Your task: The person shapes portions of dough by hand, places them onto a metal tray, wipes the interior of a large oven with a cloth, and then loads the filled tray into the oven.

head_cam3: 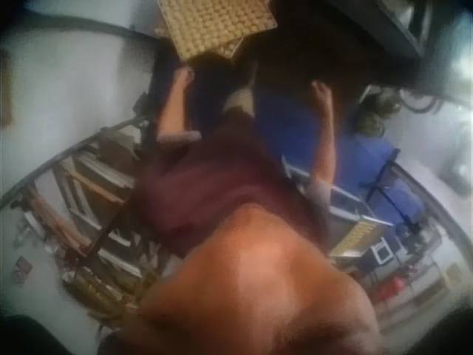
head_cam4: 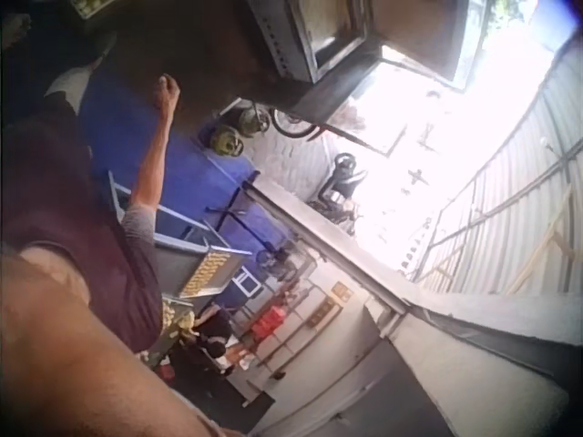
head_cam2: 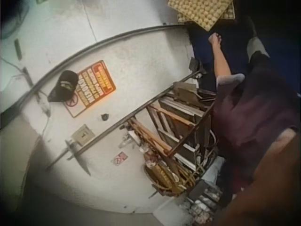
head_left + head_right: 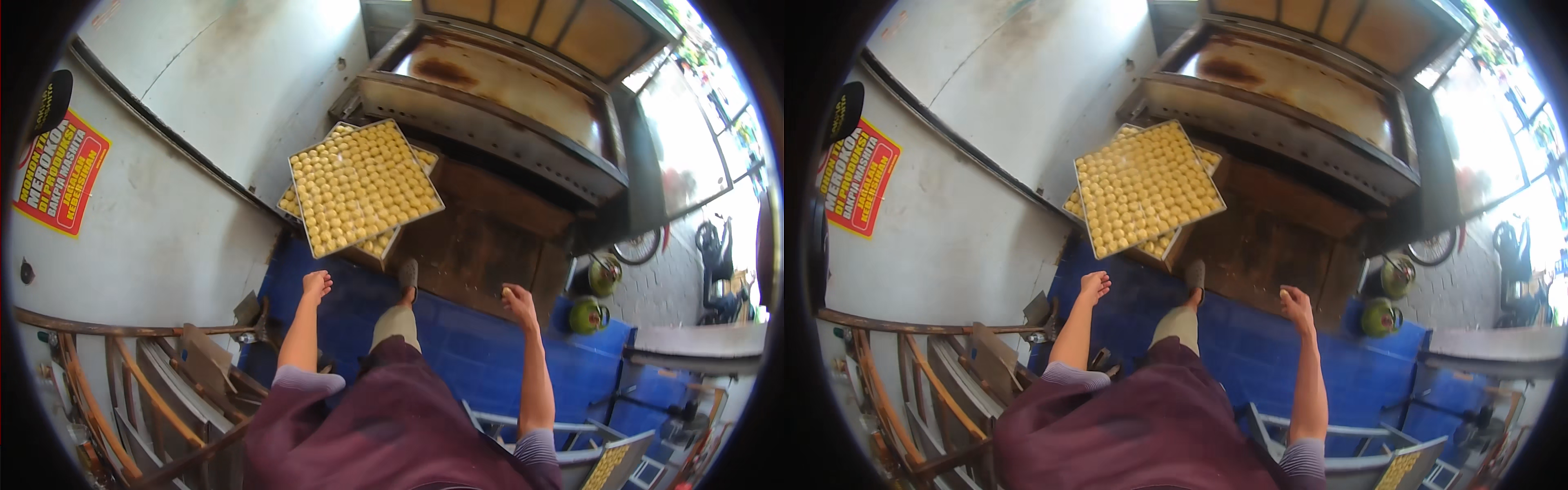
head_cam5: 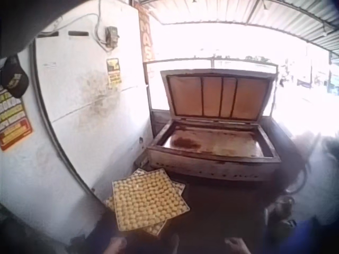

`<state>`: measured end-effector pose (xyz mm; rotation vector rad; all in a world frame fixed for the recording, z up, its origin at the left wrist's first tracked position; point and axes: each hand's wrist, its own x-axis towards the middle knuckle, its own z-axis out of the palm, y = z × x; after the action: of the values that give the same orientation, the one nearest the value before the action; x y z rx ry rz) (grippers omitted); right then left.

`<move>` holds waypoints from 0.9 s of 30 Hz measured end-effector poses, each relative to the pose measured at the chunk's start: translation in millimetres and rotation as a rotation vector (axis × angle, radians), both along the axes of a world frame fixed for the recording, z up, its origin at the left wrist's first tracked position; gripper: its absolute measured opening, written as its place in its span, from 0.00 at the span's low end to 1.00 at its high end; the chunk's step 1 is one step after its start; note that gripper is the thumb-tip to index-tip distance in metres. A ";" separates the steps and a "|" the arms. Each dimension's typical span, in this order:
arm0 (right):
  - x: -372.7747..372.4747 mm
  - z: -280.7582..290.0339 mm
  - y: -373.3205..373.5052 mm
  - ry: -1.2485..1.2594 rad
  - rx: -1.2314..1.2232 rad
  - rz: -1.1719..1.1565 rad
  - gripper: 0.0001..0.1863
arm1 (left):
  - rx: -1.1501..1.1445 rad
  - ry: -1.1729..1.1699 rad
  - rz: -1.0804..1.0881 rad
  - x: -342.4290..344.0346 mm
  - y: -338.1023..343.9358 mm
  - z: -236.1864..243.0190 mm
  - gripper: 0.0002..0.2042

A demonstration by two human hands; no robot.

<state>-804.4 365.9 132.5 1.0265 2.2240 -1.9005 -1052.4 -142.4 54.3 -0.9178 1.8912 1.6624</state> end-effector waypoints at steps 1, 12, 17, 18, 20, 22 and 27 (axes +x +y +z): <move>-52.1 -7.6 3.9 0.022 -0.054 -0.001 0.16 | -0.132 -0.008 -0.048 -27.5 -5.3 -10.4 0.09; -371.0 -221.9 -9.4 -0.260 0.308 0.316 0.37 | -0.575 -0.207 -0.211 -166.0 -16.9 -101.4 0.39; -409.0 -280.5 -0.7 -0.384 0.099 0.438 0.38 | -0.623 -0.209 -0.221 -174.7 -15.4 -113.9 0.42; -413.5 -278.5 0.5 -0.439 0.045 0.380 0.36 | -0.672 -0.154 -0.247 -173.2 -19.6 -116.1 0.42; -432.0 -222.3 0.1 -0.463 0.068 0.357 0.36 | -0.626 -0.137 -0.151 -180.0 -19.0 -101.3 0.42; -437.7 -173.2 -12.4 -0.462 0.215 0.289 0.36 | -0.602 -0.146 -0.052 -177.0 -1.0 -66.9 0.41; -445.9 -125.6 9.5 -0.368 0.372 0.271 0.33 | -0.700 -0.078 -0.135 -154.8 19.3 -3.2 0.39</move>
<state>-1250.3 375.5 6.9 0.9542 2.3831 -1.1137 -1207.2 -123.0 51.1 -1.0482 2.4581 0.8612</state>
